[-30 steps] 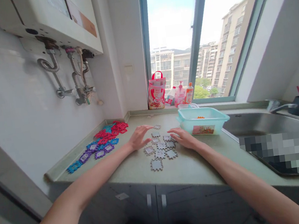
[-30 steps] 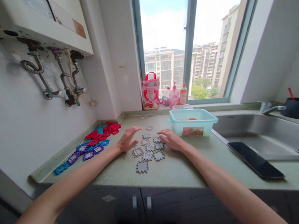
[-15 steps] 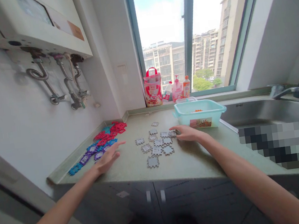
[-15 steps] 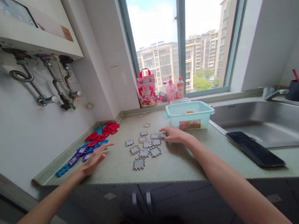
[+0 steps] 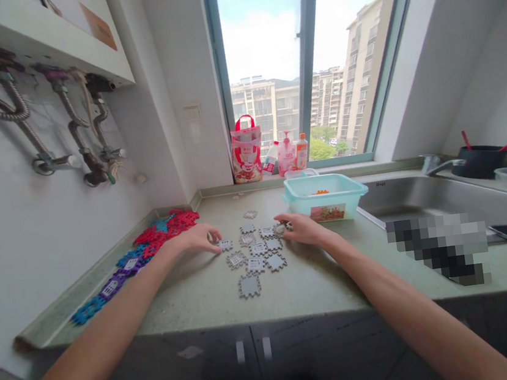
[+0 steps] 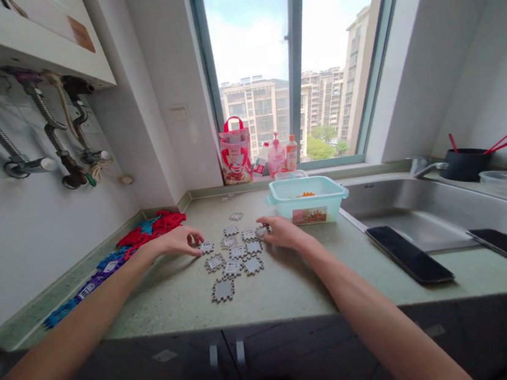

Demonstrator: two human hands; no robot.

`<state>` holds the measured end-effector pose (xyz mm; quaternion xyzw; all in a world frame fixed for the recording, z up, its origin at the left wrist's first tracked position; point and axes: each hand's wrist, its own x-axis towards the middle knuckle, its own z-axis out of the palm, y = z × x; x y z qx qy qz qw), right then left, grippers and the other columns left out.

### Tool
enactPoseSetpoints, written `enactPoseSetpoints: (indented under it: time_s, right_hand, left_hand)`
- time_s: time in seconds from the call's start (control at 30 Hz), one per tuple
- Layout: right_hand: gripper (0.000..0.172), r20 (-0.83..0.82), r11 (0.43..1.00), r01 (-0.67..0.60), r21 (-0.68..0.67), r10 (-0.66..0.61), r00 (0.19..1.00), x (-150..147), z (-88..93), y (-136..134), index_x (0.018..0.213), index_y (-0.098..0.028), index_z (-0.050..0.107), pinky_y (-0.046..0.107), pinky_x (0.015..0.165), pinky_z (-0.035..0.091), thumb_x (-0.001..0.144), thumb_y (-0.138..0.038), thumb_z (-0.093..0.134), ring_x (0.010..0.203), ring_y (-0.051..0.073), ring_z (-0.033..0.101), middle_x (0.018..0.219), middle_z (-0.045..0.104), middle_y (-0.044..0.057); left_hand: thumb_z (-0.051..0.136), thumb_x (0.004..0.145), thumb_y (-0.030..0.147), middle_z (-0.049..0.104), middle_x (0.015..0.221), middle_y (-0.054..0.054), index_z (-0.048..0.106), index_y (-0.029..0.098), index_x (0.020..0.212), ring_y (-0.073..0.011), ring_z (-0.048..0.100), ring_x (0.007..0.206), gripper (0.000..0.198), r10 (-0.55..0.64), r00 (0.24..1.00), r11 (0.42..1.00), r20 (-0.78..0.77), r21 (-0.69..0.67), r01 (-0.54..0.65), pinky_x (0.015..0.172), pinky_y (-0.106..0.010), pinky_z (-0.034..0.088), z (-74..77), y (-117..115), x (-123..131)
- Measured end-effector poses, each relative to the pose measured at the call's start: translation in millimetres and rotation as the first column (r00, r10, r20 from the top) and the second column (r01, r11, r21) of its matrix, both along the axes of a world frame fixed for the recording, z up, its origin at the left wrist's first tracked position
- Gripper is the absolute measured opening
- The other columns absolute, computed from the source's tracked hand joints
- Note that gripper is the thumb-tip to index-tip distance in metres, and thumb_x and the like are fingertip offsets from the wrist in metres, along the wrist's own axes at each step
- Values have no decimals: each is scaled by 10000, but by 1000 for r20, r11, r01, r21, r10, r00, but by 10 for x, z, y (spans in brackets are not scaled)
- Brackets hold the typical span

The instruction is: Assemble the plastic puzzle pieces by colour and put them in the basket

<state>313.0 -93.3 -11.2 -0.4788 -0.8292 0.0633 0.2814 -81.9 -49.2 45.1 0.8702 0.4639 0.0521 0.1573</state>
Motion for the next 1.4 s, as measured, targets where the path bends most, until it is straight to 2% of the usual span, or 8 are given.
enactPoseSetpoints:
  time_s: [0.13, 0.3, 0.57, 0.7, 0.9, 1.07, 1.23, 1.4]
  right_hand:
    - [486, -107, 999, 5, -52, -11, 994, -19, 37, -30, 1332, -206, 680, 363, 917, 573, 848, -248, 656, 959, 236, 750, 1142, 801, 96]
    - [401, -296, 996, -21, -87, -6, 955, -69, 76, -46, 1252, -212, 686, 324, 728, 558, 941, -454, 610, 708, 187, 682, 882, 799, 38]
    - [469, -421, 997, 16, -77, -47, 906, -312, 62, 84, 1203, -199, 715, 280, 636, 513, 926, -565, 612, 619, 164, 627, 709, 708, 6]
    - [492, -567, 977, -13, -213, -113, 816, -375, -8, 171, 1130, -175, 732, 242, 494, 474, 913, -596, 595, 509, 131, 565, 697, 691, 12]
    - [436, -414, 889, 168, -427, -357, 838, -298, -59, 233, 1120, -176, 746, 213, 397, 367, 946, -542, 583, 437, 108, 519, 771, 733, 28]
    - [442, -404, 861, 142, -489, -367, 838, -267, 36, 218, 1237, -154, 712, 230, 388, 391, 975, -433, 491, 514, 132, 628, 1159, 768, 149]
    - [543, -434, 840, 42, -541, -322, 841, -219, 103, 111, 1401, -203, 637, 170, 431, 396, 862, -245, 590, 652, 113, 666, 1321, 715, 134]
    - [483, -292, 845, 129, -519, -317, 902, -257, 142, 162, 1350, -193, 685, 178, 452, 368, 868, -235, 679, 593, 96, 579, 1070, 769, 82]
  left_hand:
    - [807, 629, 454, 776, 856, -24, 783, 216, 959, -202, 708, 794, 407, 44, 996, 999, 83, 22, -46, 698, -255, 506, -15, 165, 145]
    - [738, 719, 434, 781, 1013, -46, 740, 186, 1072, -213, 709, 873, 432, -13, 952, 990, 305, 139, -30, 779, -299, 539, -220, 15, 433]
    - [805, 696, 512, 768, 998, -32, 777, 216, 1051, -202, 670, 832, 463, -61, 962, 991, 267, 131, 27, 754, -294, 502, -409, -20, 617]
    - [801, 697, 538, 765, 972, -42, 776, 200, 1019, -202, 671, 848, 468, -53, 965, 993, 256, 115, 24, 745, -281, 484, -409, 3, 590]
    - [794, 705, 559, 758, 962, -41, 770, 198, 997, -193, 655, 845, 464, -110, 952, 990, 285, 116, 80, 727, -265, 480, -414, 11, 497]
    - [793, 712, 582, 752, 960, -41, 768, 198, 1008, -183, 648, 835, 485, -125, 936, 990, 329, 96, 99, 748, -262, 497, -468, 46, 418]
    - [817, 694, 599, 760, 965, -50, 774, 196, 1027, -203, 677, 877, 525, -113, 917, 993, 383, 68, 94, 796, -278, 516, -518, 67, 382]
    - [832, 678, 586, 761, 965, -56, 774, 193, 1010, -212, 681, 880, 518, -114, 905, 993, 410, 65, 95, 792, -287, 517, -536, 61, 381]
